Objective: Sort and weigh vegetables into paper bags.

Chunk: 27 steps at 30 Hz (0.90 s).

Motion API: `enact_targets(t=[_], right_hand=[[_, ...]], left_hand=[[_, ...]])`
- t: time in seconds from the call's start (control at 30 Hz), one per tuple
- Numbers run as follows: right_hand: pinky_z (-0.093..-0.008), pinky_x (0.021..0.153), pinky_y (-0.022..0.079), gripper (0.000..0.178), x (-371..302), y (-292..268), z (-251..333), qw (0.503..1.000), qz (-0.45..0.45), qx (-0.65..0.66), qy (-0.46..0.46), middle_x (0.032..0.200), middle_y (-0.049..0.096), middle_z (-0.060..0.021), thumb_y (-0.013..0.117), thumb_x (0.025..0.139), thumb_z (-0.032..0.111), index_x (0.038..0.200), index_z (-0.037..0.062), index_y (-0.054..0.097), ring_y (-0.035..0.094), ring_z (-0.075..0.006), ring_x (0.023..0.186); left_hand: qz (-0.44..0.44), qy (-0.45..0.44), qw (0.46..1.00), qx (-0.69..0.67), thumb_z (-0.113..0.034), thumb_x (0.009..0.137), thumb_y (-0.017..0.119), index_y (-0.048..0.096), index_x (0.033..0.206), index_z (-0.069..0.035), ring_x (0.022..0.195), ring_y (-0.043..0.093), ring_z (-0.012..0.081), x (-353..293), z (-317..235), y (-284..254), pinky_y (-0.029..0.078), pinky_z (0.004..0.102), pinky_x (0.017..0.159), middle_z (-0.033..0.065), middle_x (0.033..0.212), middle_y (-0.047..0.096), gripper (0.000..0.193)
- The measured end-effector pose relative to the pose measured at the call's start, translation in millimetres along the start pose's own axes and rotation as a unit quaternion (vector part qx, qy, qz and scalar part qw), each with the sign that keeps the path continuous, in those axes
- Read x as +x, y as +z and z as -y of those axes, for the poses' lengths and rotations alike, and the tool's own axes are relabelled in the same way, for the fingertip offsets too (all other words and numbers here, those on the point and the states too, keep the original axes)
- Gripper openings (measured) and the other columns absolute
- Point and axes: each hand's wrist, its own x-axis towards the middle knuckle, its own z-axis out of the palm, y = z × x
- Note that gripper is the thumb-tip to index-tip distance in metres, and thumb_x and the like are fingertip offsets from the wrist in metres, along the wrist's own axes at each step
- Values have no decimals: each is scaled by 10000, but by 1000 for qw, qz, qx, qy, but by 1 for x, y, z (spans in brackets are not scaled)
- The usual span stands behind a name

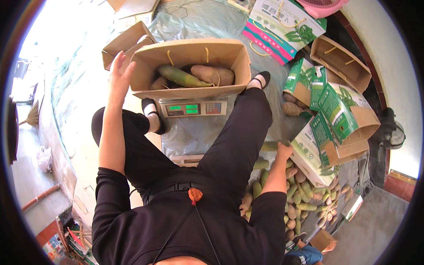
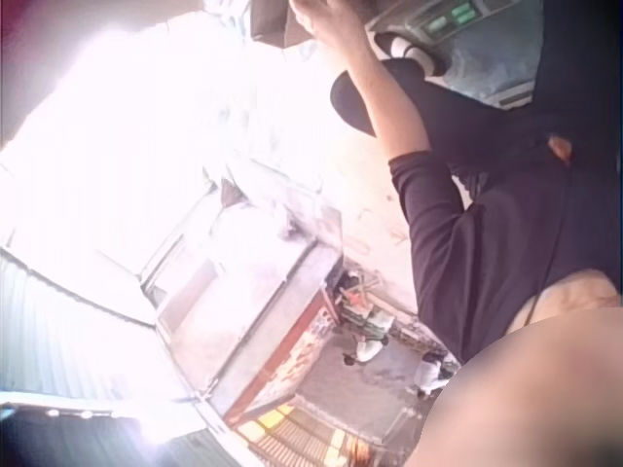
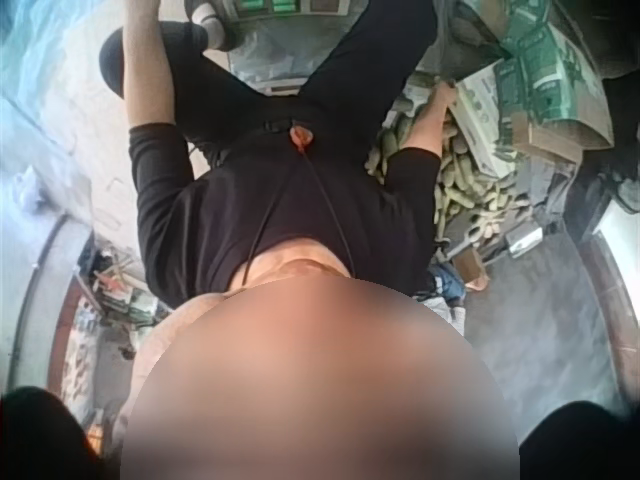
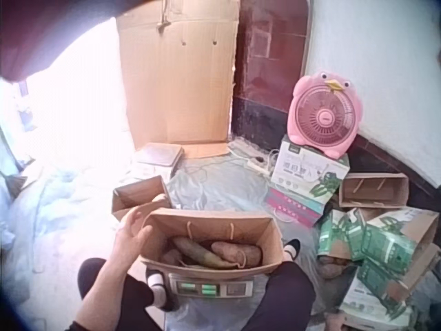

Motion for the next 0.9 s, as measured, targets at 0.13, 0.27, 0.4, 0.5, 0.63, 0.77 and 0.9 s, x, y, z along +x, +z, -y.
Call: enact_targets(t=[0.13, 0.27, 0.4, 0.5, 0.63, 0.77, 0.9], right_hand=[[-333, 583, 442, 307, 22, -33, 54, 977, 12, 206, -51, 860, 632, -8, 682, 820, 314, 1043, 105, 655, 611, -167, 768], [-257, 555, 414, 340, -51, -130, 240, 939, 171, 265, -138, 823, 628, 21, 656, 838, 394, 1024, 110, 649, 594, -109, 719], [-262, 541, 420, 389, -92, -192, 353, 913, 211, 231, -262, 832, 637, 14, 653, 827, 454, 967, 91, 653, 595, -108, 715], [-298, 521, 446, 498, -113, -190, 405, 889, 273, 46, -364, 697, 620, -52, 658, 789, 519, 840, 24, 655, 582, -144, 590], [-349, 521, 493, 506, -126, -171, 442, 883, 220, -99, -402, 617, 640, -136, 661, 763, 485, 727, -20, 665, 631, -219, 523], [-350, 521, 511, 458, -98, -148, 441, 900, 236, -64, -361, 632, 648, -156, 637, 776, 414, 746, -43, 666, 640, -245, 528], [-412, 668, 522, 438, -89, -136, 437, 877, 89, -139, -452, 711, 651, -239, 624, 745, 392, 773, -42, 678, 668, -350, 687]], left_hand=[[64, -123, 976, -168, -327, 877, 656, 331, 1428, -65, 1313, 375, 292, 6, 9, 2, 299, 396, 1085, 205, 1416, 386, 691], [129, -196, 955, -181, -333, 832, 699, 296, 1436, -19, 1305, 387, 293, 7, -21, -32, 318, 403, 1067, 193, 1415, 401, 791], [166, -156, 968, -101, -369, 837, 686, 295, 1440, -30, 1248, 452, 280, 35, -26, -45, 380, 385, 999, 189, 1384, 438, 795], [203, -92, 970, 101, -421, 814, 692, 479, 1303, 4, 1042, 606, 265, 48, -9, -40, 493, 368, 853, 199, 1151, 606, 681], [349, -106, 895, 256, -531, 807, 613, 697, 813, 32, 752, 677, 250, 49, 29, -33, 543, 359, 693, 172, 790, 688, 570], [371, -146, 882, 253, -440, 823, 620, 696, 763, 66, 561, 672, 238, 45, 50, -12, 558, 348, 659, 156, 731, 688, 515], [322, -171, 884, 294, -368, 856, 569, 706, 974, -27, 909, 685, 255, 42, 30, -8, 536, 380, 813, 138, 980, 697, 385]])
